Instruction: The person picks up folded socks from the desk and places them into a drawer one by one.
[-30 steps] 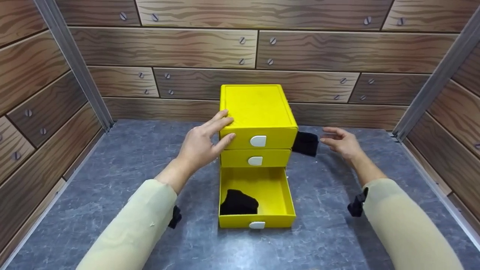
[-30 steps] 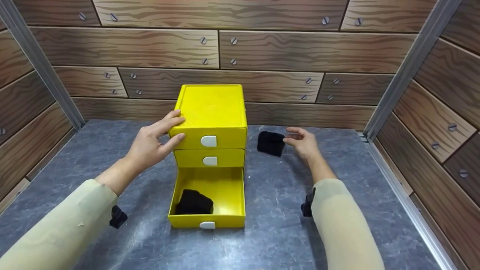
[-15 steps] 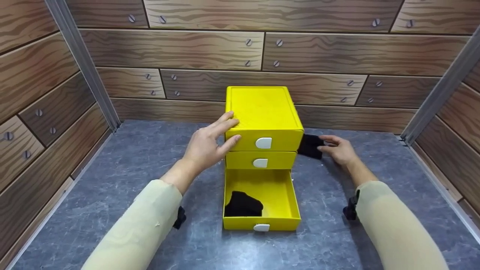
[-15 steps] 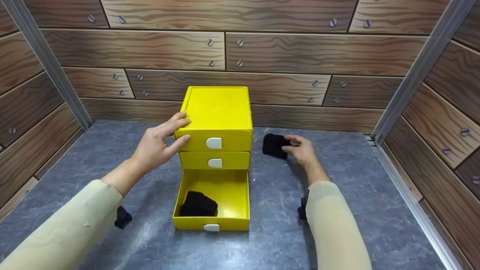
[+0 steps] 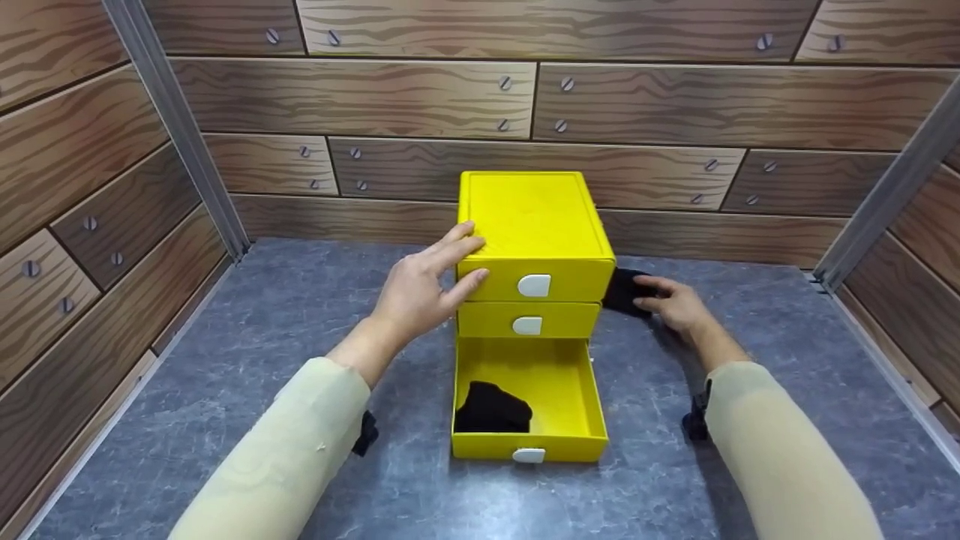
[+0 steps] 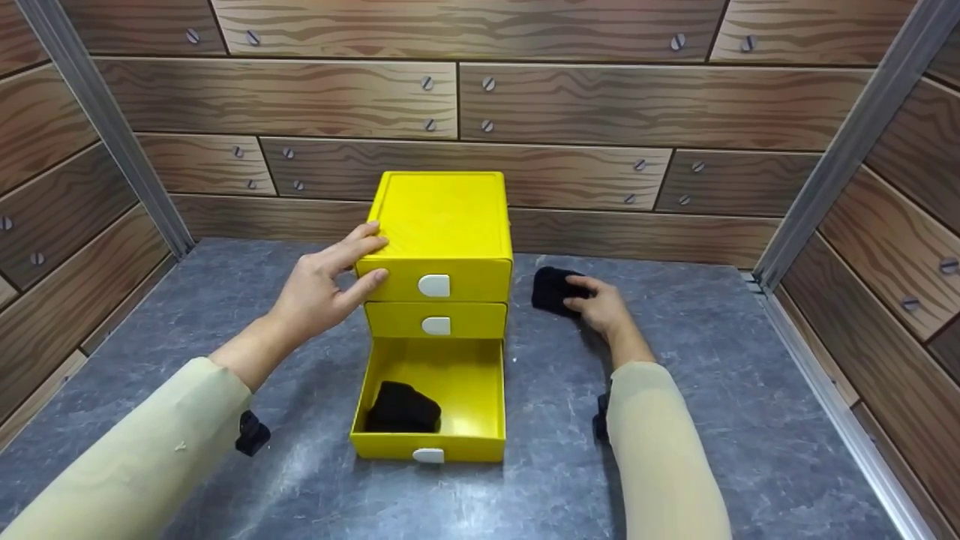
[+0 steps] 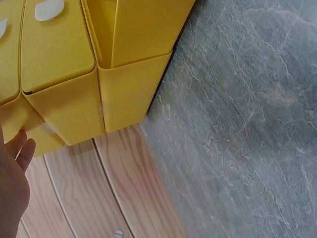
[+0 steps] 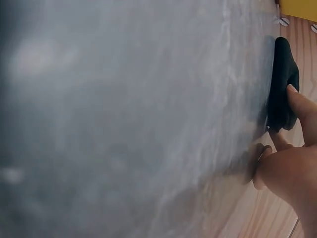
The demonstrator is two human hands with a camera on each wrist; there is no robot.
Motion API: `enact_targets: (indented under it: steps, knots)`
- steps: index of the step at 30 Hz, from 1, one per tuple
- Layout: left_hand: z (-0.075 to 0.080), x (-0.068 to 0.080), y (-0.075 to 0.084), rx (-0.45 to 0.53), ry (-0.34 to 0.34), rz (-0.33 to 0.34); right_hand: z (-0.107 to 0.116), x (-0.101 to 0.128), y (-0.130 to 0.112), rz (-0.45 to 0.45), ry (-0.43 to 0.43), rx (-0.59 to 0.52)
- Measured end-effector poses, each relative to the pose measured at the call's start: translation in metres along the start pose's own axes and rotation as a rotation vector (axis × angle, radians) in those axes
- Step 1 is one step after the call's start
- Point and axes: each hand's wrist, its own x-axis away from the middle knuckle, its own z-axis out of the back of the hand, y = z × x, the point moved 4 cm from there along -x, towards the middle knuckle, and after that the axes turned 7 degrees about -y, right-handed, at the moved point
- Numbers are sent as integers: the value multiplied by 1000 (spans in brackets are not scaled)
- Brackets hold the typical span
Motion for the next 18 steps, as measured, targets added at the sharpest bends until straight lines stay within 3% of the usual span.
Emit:
enact_targets:
  steps: [8,18]
  knots:
    - [0,0,1,5,-3,5,-1,0,3,-26,3,54]
    - [-1,0,1,16,-12,17,-2,14,2,-46,-27,38]
